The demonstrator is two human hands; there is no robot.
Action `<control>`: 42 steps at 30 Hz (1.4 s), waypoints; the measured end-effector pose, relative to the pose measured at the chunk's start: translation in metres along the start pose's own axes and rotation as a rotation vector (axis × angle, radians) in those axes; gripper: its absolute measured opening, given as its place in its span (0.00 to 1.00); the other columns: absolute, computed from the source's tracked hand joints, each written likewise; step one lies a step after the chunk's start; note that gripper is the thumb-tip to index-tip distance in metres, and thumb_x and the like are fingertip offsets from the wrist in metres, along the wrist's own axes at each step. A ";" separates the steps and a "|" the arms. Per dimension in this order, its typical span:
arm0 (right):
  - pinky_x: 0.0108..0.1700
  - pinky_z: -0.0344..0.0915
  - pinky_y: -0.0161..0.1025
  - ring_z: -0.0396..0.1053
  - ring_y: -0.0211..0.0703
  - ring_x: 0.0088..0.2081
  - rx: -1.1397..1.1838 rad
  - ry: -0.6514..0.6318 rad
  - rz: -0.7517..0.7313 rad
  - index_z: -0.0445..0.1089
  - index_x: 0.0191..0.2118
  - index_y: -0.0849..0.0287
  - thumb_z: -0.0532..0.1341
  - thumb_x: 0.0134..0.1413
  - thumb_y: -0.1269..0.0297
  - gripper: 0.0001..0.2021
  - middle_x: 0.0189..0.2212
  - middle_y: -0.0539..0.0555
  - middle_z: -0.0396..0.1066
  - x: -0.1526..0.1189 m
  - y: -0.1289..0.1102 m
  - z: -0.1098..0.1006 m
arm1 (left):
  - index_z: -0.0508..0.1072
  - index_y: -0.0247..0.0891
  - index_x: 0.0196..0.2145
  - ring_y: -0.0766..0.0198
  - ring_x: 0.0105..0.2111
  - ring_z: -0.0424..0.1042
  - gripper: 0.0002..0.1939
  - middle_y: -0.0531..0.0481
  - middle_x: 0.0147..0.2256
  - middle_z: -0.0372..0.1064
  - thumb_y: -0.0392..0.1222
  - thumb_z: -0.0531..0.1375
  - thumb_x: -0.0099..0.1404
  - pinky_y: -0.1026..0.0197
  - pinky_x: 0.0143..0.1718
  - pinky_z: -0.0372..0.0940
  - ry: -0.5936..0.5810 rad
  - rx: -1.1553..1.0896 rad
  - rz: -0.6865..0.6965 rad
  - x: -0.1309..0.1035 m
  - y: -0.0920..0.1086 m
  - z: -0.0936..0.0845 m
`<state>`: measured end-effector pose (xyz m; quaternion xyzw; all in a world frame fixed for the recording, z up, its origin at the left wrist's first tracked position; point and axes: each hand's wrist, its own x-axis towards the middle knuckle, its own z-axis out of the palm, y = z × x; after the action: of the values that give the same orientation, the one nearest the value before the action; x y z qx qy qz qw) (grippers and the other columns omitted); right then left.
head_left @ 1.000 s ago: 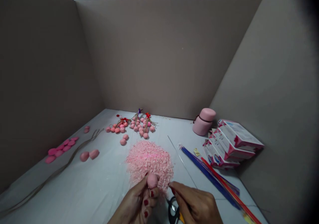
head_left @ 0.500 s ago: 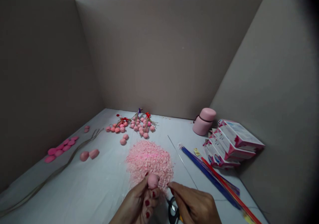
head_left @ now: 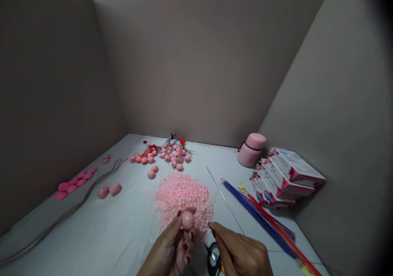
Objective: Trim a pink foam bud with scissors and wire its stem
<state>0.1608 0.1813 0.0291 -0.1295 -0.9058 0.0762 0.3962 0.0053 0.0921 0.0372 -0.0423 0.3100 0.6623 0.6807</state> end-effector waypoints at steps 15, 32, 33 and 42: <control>0.22 0.65 0.27 0.72 0.36 0.18 0.209 -0.129 0.269 0.72 0.39 0.58 0.47 0.64 0.65 0.15 0.21 0.49 0.75 0.009 -0.019 -0.001 | 0.64 0.39 0.25 0.73 0.17 0.56 0.16 0.58 0.20 0.61 0.53 0.58 0.60 0.70 0.17 0.54 -0.122 0.265 0.284 0.004 -0.015 -0.002; 0.18 0.57 0.26 0.66 0.33 0.16 0.441 -0.182 0.357 0.72 0.30 0.57 0.48 0.61 0.67 0.15 0.17 0.46 0.69 0.013 -0.018 0.001 | 0.63 0.41 0.33 0.73 0.18 0.53 0.19 0.59 0.21 0.59 0.60 0.59 0.56 0.69 0.17 0.52 -0.020 0.259 0.207 -0.001 -0.024 0.001; 0.18 0.57 0.26 0.66 0.33 0.16 0.423 -0.181 0.344 0.71 0.30 0.57 0.48 0.61 0.67 0.16 0.17 0.46 0.68 0.012 -0.018 0.002 | 0.63 0.42 0.33 0.73 0.17 0.52 0.20 0.60 0.20 0.58 0.60 0.58 0.56 0.69 0.16 0.51 -0.024 0.264 0.215 -0.001 -0.024 0.001; 0.20 0.58 0.27 0.67 0.33 0.15 0.212 -0.103 0.204 0.67 0.27 0.58 0.45 0.63 0.70 0.18 0.16 0.47 0.69 0.003 -0.018 0.011 | 0.65 0.41 0.33 0.73 0.17 0.49 0.23 0.61 0.18 0.55 0.64 0.59 0.52 0.67 0.18 0.42 0.004 0.357 0.304 0.000 -0.031 0.002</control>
<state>0.1477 0.1647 0.0275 -0.1742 -0.8940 0.2179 0.3507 0.0345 0.0900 0.0282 0.1247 0.4264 0.6919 0.5691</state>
